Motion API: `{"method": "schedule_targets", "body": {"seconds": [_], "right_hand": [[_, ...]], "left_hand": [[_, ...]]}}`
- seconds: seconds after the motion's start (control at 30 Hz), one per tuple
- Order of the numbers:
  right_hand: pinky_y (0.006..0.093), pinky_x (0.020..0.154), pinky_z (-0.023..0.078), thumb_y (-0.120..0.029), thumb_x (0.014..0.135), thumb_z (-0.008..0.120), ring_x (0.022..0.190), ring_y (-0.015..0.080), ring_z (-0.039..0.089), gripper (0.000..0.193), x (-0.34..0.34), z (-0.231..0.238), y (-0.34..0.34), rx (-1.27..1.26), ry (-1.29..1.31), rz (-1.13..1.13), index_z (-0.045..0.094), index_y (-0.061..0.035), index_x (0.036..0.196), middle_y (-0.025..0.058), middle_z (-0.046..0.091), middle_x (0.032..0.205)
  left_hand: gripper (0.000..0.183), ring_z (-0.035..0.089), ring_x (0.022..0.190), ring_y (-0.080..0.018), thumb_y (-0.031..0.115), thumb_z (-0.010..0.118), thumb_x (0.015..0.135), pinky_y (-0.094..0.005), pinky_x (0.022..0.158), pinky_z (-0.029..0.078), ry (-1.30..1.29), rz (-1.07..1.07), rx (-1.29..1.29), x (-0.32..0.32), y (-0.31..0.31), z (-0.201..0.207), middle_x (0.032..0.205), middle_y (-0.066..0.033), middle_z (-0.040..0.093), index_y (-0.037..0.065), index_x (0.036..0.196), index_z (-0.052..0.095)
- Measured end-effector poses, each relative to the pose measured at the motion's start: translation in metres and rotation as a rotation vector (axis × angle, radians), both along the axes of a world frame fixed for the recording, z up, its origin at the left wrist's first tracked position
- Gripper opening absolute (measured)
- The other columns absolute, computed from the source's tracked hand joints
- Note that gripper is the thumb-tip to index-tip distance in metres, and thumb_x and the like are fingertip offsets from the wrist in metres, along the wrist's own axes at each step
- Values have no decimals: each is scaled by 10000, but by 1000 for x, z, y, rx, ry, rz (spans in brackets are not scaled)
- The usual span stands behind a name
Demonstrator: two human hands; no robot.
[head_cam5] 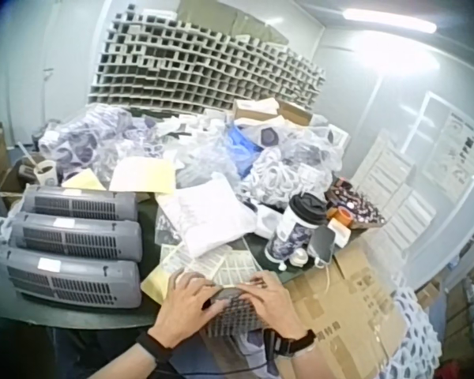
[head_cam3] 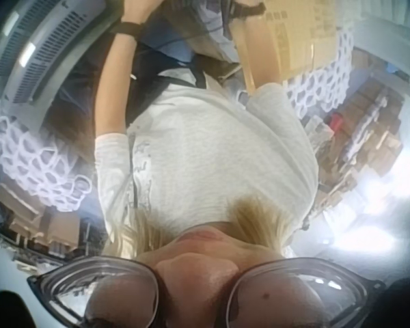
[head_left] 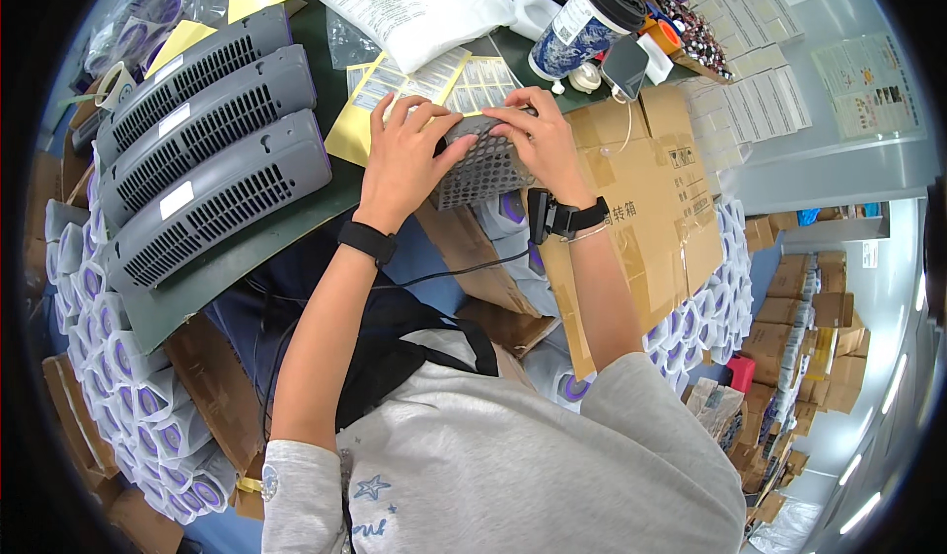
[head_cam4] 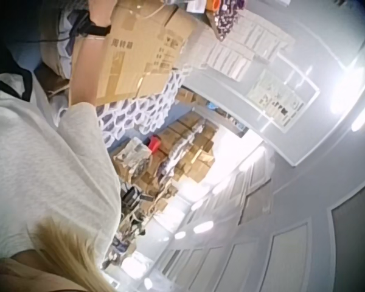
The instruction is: The person is applying small circular and rectangular labels to plastic housing components at a workstation.
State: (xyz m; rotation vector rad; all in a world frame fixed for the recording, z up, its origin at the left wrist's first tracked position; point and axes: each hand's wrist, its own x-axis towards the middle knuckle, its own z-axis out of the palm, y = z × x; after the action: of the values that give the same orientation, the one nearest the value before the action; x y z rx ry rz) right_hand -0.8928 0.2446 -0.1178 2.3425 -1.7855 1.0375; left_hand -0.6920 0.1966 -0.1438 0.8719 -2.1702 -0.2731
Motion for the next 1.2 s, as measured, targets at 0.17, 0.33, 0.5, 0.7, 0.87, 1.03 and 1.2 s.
{"method": "schedule_targets", "body": {"seconds": [0.17, 0.33, 0.5, 0.7, 0.87, 1.03, 1.2], "right_hand": [[355, 740, 496, -82, 785, 670, 859, 279, 621, 238, 4, 4, -7, 135, -188, -22, 695, -72, 1022, 102, 666, 945], [363, 728, 494, -102, 781, 660, 826, 290, 623, 183, 2, 4, -14, 197, -275, -45, 713, -58, 951, 118, 683, 888], [350, 710, 492, -121, 745, 683, 815, 263, 611, 139, 2, 0, -25, 144, -155, -37, 733, -65, 862, 115, 686, 834], [324, 687, 497, -132, 647, 759, 731, 249, 610, 179, 0, -2, -24, 257, -279, -129, 740, -70, 814, 143, 649, 767], [319, 673, 501, -128, 631, 781, 702, 238, 617, 205, -4, -6, -26, 257, -284, -158, 741, -75, 825, 140, 627, 758], [338, 738, 483, -158, 653, 780, 808, 252, 592, 236, -4, 4, -27, 137, -173, 14, 730, -67, 865, 108, 647, 819], [383, 739, 462, -131, 794, 640, 836, 299, 577, 93, 7, -1, -35, 73, -91, 53, 701, -65, 816, 102, 638, 830]], "left_hand": [[234, 577, 932, -226, 324, 669, 839, -456, 1044, 294, 34, 33, 106, -1, -3, 0, 866, -18, 628, 118, 944, 703], [204, 579, 840, -262, 259, 690, 819, -388, 859, 402, 108, 57, 153, -6, -9, -1, 790, -77, 627, 71, 895, 709], [178, 592, 770, -300, 198, 706, 798, -390, 725, 451, 169, 71, 178, -10, -16, -5, 752, -120, 629, 31, 859, 701], [166, 620, 713, -311, 160, 721, 774, -377, 656, 484, 217, 49, 224, -11, -12, -3, 757, -143, 644, 8, 835, 694], [161, 633, 696, -305, 144, 737, 750, -368, 642, 496, 219, 47, 281, -16, -16, -3, 751, -144, 649, 8, 825, 695], [123, 609, 739, -324, 128, 742, 702, -411, 698, 476, 267, 40, 333, -21, -24, -5, 747, -133, 648, 32, 764, 696], [101, 632, 703, -338, 58, 660, 693, -416, 661, 492, 278, 16, 345, -11, -28, 6, 741, -189, 642, 32, 776, 712]]}}
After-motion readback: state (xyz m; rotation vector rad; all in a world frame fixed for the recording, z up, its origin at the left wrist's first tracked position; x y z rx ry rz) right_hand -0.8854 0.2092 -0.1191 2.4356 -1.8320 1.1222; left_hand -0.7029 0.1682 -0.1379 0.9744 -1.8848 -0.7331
